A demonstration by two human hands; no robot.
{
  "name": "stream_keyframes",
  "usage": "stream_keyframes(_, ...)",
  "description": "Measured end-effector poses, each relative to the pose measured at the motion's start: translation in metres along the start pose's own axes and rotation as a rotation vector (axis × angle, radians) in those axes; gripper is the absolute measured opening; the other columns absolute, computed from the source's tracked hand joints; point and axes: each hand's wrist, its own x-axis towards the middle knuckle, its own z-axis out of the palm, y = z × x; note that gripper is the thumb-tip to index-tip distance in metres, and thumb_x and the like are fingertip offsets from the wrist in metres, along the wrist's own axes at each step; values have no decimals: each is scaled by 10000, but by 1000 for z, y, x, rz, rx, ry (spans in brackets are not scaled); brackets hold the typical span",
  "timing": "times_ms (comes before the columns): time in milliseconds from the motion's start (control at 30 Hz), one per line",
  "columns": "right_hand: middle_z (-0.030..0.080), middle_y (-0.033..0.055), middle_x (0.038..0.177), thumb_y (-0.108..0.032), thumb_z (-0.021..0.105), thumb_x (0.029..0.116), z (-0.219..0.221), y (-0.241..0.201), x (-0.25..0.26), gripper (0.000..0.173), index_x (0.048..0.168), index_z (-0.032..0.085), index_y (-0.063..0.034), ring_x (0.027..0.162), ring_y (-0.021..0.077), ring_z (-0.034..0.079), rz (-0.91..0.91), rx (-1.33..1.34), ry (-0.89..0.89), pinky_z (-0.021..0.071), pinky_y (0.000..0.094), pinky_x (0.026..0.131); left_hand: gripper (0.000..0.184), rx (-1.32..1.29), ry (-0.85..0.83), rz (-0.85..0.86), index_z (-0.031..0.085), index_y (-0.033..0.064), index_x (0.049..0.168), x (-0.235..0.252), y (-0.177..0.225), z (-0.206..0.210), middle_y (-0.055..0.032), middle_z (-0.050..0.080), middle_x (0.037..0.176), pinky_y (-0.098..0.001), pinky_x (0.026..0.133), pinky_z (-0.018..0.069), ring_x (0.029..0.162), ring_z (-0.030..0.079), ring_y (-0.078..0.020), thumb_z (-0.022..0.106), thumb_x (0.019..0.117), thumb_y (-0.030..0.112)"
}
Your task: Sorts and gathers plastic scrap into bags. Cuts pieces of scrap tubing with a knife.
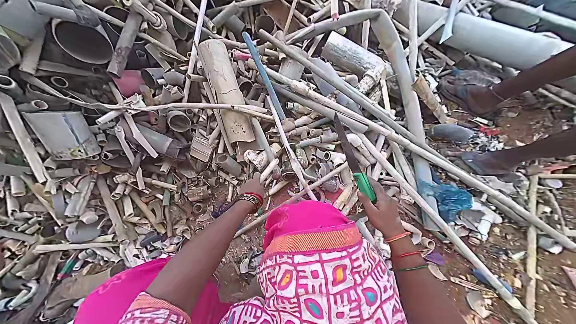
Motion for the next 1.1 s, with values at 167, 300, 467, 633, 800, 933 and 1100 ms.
stream_keyframes(167,704,295,1110,-262,506,1076,50,-17,18,490,1486,501,8,998,470,689,127,-166,-282,492,630,896,500,16,-53,-46,340,-26,1530,43,19,14,-292,523,1444,-568,1112,419,1349,532,-420,436,1107,221)
stream_keyframes(300,689,315,1170,-235,497,1076,95,-22,24,490,1455,497,76,1054,476,687,112,-105,-260,497,609,936,517,36,-107,5,339,-37,1530,64,24,26,-307,523,1434,-581,1103,424,1336,537,-441,451,1103,232)
stream_keyframes(467,607,306,1358,-297,415,1119,116,-30,41,546,1576,346,-6,1225,471,622,242,-308,-599,461,596,1029,501,-96,-26,-110,330,-16,1540,69,22,41,-279,514,1460,-546,1094,443,1322,558,-414,413,1114,234)
stream_keyframes(633,516,245,1501,-311,341,1136,124,-34,44,549,1639,240,-119,1252,433,618,539,-555,-623,482,581,1011,503,-144,-84,-90,317,-13,1555,65,14,43,-271,491,1491,-533,1131,407,1370,519,-393,372,1125,243)
stream_keyframes(800,624,296,1324,-305,369,1129,78,13,77,500,1571,372,-72,1233,458,618,541,-600,-434,468,610,1007,506,-24,-181,8,319,27,1570,73,16,53,-268,493,1490,-569,1115,413,1353,528,-420,390,1120,250)
stream_keyframes(933,641,310,1271,-323,379,1128,64,11,78,520,1557,380,-29,1202,471,627,395,-540,-479,461,611,1015,503,44,-220,26,339,47,1556,84,20,56,-271,538,1443,-592,1103,411,1353,529,-421,423,1108,258)
stream_keyframes(1100,675,294,1244,-303,440,1101,106,-3,49,500,1488,491,9,1132,478,667,183,-447,-430,486,630,954,524,95,-246,65,301,56,1577,86,17,56,-276,547,1429,-596,1085,426,1336,540,-436,435,1102,231)
